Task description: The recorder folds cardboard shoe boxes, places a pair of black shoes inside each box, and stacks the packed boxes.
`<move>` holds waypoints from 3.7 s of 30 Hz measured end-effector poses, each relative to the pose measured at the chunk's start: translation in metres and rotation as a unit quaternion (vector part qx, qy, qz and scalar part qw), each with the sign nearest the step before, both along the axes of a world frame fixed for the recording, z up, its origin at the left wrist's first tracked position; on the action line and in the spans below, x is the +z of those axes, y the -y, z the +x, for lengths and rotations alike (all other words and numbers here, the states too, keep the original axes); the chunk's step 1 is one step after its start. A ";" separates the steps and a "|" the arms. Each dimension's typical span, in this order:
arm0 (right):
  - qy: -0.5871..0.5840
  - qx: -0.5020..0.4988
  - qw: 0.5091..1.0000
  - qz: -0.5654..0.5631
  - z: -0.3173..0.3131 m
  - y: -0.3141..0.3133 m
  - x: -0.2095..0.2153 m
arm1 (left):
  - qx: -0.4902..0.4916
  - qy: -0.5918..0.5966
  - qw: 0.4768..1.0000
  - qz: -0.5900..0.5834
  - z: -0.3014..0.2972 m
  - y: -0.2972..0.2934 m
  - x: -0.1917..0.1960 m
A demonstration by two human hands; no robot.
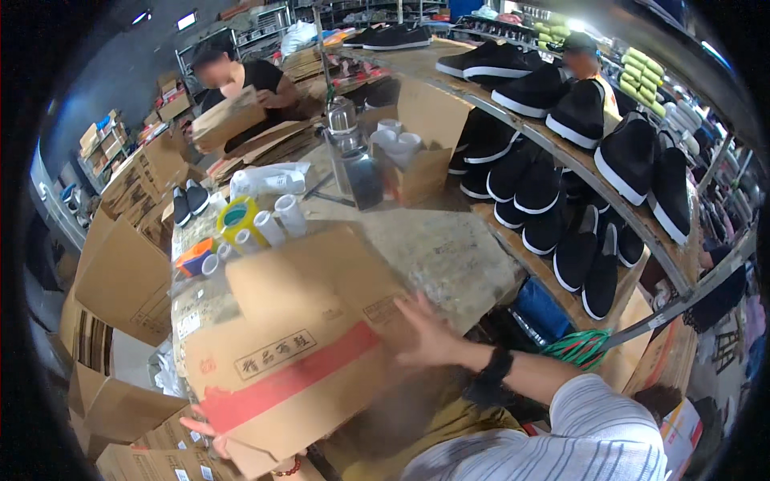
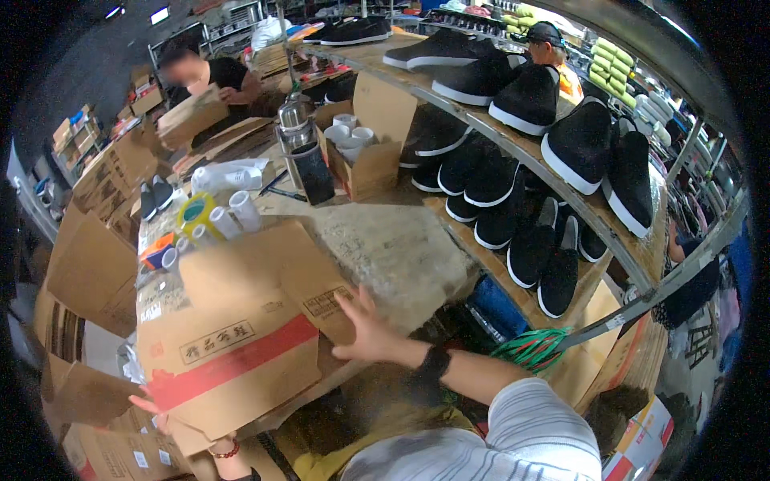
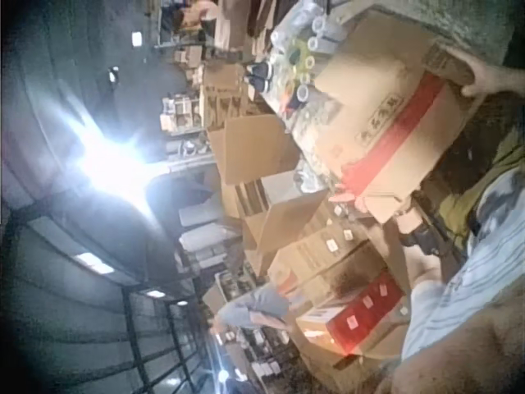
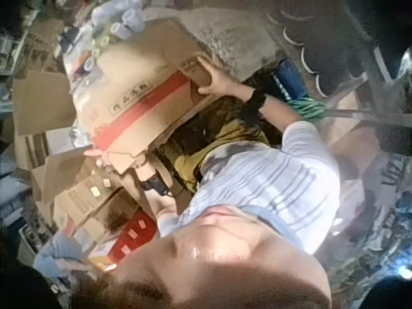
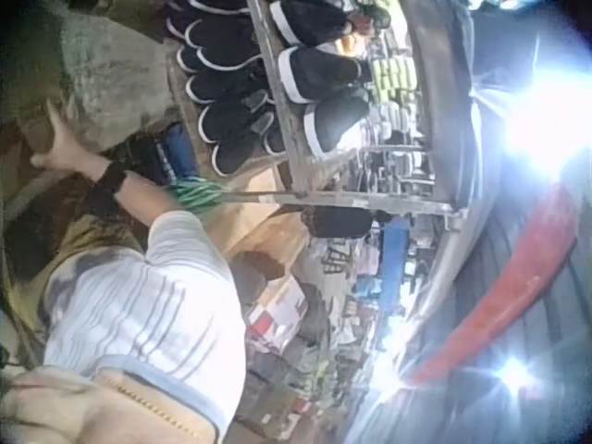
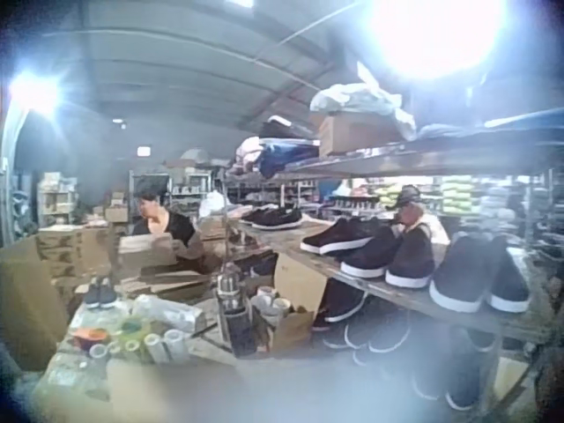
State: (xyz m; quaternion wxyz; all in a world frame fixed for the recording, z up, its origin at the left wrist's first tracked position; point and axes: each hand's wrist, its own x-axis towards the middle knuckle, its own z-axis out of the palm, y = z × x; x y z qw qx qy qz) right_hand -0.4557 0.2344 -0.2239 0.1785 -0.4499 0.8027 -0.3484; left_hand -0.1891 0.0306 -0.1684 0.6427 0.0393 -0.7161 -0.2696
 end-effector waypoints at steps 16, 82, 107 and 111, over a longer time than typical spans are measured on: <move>-0.089 0.142 0.986 -0.002 -0.013 0.147 0.109 | -0.175 0.187 0.868 0.425 -0.026 0.121 0.032; 0.767 0.208 0.434 -0.425 -0.021 0.025 0.061 | -0.093 0.246 0.947 0.185 -0.109 -0.060 0.056; -0.220 0.064 0.896 -0.381 -0.032 0.142 0.109 | 0.225 0.401 0.876 0.144 -0.039 0.108 -0.014; -0.080 -0.096 0.939 -0.320 -0.094 0.150 0.060 | 0.289 0.399 0.866 0.085 -0.069 0.084 -0.012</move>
